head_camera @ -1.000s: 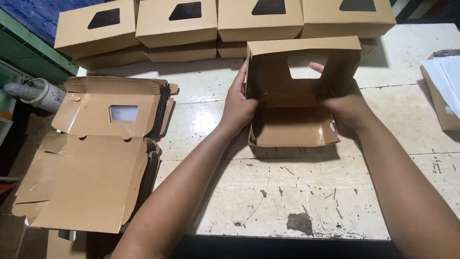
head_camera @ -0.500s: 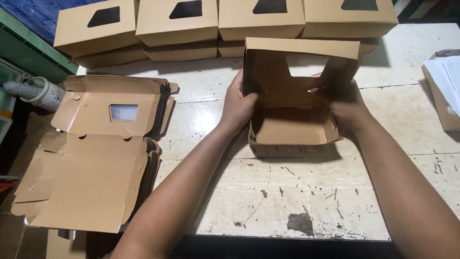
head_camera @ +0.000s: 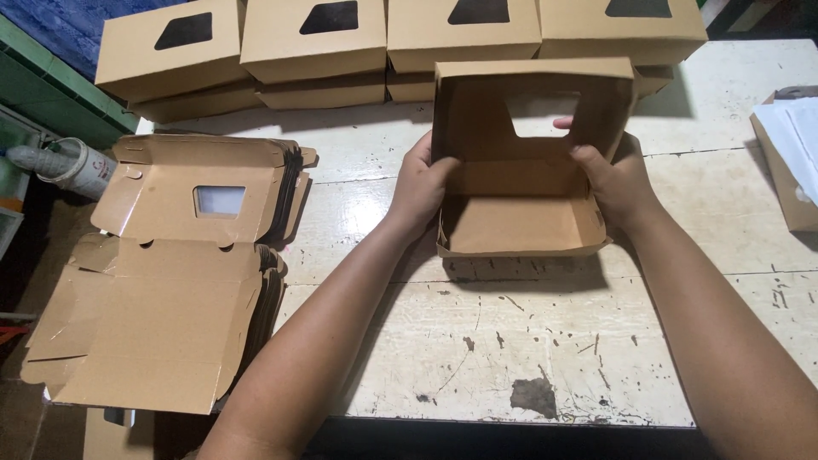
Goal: The person folds a flat cardboard sheet into a small box, inserts a white paper, and closes the lid. The finished box is placed on a stack of similar boxes on the table.
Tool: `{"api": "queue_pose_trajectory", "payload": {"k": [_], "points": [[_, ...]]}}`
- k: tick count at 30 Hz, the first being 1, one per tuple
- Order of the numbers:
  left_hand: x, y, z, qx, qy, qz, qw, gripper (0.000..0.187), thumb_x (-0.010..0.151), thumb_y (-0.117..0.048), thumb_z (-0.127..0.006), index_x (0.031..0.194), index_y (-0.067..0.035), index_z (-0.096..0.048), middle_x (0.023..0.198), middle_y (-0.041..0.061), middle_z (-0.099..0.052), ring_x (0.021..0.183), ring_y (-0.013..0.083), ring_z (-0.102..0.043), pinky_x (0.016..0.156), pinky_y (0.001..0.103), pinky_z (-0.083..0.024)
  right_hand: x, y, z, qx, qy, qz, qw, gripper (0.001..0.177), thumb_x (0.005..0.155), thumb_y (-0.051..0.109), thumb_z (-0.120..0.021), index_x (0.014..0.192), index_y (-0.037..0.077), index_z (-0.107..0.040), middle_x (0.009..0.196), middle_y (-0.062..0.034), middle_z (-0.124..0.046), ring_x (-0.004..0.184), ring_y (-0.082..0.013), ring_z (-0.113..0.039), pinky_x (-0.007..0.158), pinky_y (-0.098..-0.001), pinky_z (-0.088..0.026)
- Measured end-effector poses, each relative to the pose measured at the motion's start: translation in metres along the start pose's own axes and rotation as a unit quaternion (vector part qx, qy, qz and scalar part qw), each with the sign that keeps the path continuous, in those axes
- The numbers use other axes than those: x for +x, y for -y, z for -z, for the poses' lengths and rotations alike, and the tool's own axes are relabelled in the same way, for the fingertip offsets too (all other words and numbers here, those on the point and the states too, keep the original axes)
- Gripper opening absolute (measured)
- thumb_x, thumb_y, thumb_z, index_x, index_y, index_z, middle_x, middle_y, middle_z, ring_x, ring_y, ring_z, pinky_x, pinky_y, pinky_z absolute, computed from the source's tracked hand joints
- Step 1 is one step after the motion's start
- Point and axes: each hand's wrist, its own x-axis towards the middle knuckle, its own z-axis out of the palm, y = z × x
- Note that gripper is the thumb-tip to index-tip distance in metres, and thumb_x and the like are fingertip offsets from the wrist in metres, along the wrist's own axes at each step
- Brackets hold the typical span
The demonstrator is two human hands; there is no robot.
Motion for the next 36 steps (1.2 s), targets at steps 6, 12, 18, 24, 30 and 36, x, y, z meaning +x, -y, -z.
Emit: {"api": "queue_pose_trajectory", "payload": {"k": [6,12,18,24,30,36], "points": [[-0.001,-0.002,0.006,-0.054,0.022,-0.032,0.998,0.029,0.083,0.0,-0.054,0.107,-0.009,-0.067,0.095,0.001,-0.063,0.094,0.0148,-0.061,0.082,0.035,-0.055,-0.003,-0.002,-0.009,-0.023,-0.033,0.037,0.999,0.043,0.086,0.011,-0.058,0.129,0.01,-0.066,0.109,-0.0155,-0.066,0.102,-0.0337,-0.063,0.095,-0.0563,-0.051],[-0.016,-0.051,-0.009,-0.034,0.003,-0.073,0.997,0.022,0.085,0.001,-0.057,0.1,-0.011,-0.068,0.088,0.0,-0.062,0.089,0.0109,-0.059,0.078,0.03,-0.054,-0.005,-0.013,-0.006,0.097,-0.031,0.059,0.993,0.06,0.089,0.052,-0.06,0.137,0.017,-0.057,0.119,-0.0079,-0.065,0.104,-0.02,-0.064,0.089,-0.0485,-0.061],[-0.022,-0.059,-0.017,-0.021,-0.01,-0.072,0.997,0.026,0.082,0.007,-0.057,0.095,-0.012,-0.069,0.083,-0.003,-0.063,0.083,0.0082,-0.059,0.075,0.028,-0.055,-0.018,0.017,-0.012,-0.098,-0.049,0.131,0.985,0.027,0.103,0.007,-0.047,0.121,-0.003,-0.065,0.097,-0.0253,-0.067,0.086,-0.0433,-0.068,0.08,-0.0527,-0.055],[-0.001,-0.015,-0.003,-0.014,-0.05,-0.088,0.995,0.036,0.07,0.013,-0.052,0.095,-0.006,-0.069,0.084,0.001,-0.059,0.085,0.0162,-0.059,0.076,0.033,-0.055,-0.006,-0.004,0.028,-0.256,-0.027,0.093,0.962,0.034,0.086,0.026,-0.077,0.102,-0.002,-0.069,0.086,-0.0219,-0.065,0.08,-0.0409,-0.069,0.071,-0.0527,-0.057],[0.01,0.022,0.014,0.004,-0.079,-0.082,0.993,0.044,0.062,0.013,-0.05,0.099,-0.003,-0.068,0.087,0.008,-0.061,0.087,0.0204,-0.06,0.078,0.036,-0.055,-0.023,0.062,0.079,-0.333,-0.114,0.195,0.915,0.032,0.099,0.024,-0.071,0.123,0.003,-0.074,0.101,-0.0157,-0.075,0.09,-0.0338,-0.073,0.08,-0.0444,-0.057],[0.002,0.013,0.01,0.11,-0.136,-0.025,0.984,0.032,0.074,-0.002,-0.061,0.106,-0.004,-0.065,0.097,0.005,-0.068,0.086,0.0145,-0.06,0.075,0.03,-0.054,-0.023,0.014,0.17,-0.491,-0.379,0.153,0.769,0.007,0.092,0.014,-0.077,0.092,0.015,-0.083,0.084,0.0008,-0.075,0.061,-0.0201,-0.063,0.056,-0.0393,-0.047]]}}
